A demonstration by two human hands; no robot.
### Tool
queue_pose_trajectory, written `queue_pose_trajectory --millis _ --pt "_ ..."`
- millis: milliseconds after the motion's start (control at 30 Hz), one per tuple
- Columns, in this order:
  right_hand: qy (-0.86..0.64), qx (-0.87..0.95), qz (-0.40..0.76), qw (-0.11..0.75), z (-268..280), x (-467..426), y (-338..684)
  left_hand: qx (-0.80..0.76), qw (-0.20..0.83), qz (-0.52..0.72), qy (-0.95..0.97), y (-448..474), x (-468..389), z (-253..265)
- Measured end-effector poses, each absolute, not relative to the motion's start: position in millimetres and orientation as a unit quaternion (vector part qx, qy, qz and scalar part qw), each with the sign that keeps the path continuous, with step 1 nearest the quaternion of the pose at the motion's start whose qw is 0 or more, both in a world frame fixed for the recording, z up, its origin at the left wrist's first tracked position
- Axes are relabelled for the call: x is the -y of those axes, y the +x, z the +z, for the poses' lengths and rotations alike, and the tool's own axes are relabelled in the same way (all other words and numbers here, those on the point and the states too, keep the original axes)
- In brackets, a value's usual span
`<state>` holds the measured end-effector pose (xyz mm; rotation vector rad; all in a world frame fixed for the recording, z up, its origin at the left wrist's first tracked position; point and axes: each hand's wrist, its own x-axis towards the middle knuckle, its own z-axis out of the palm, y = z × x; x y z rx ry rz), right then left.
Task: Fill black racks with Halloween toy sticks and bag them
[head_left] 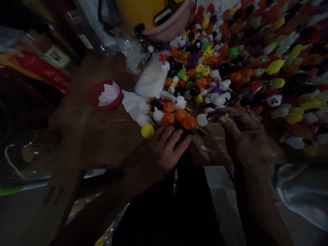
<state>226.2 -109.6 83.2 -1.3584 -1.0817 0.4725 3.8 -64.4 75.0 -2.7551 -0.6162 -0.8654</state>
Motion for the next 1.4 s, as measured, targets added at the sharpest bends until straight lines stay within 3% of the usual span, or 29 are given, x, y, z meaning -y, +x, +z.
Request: queue_pose_trajectory --millis 300,467,567,733,933,1200,1400 --pt "-0.552 0.605 0.152 0.553 73 97 195 0.188 0.090 -0.381 -0.901 9 59 59" --pt "-0.550 0.628 0.080 0.544 86 96 197 0.175 0.093 -0.335 -0.921 4 54 60" --pt "-0.543 0.679 0.060 0.490 106 96 194 0.185 0.092 -0.353 -0.913 2 55 60" --pt "-0.516 0.756 0.050 0.400 116 83 175 0.174 0.109 -0.389 -0.898 6 54 56" --pt "-0.547 0.739 0.083 0.384 96 65 173 0.183 0.152 -0.389 -0.890 10 48 55" --pt "-0.580 0.712 0.086 0.387 119 73 185 0.164 0.119 -0.373 -0.906 1 43 57" --pt "-0.579 0.739 0.118 0.324 104 64 181 0.158 0.113 -0.374 -0.907 3 41 51"
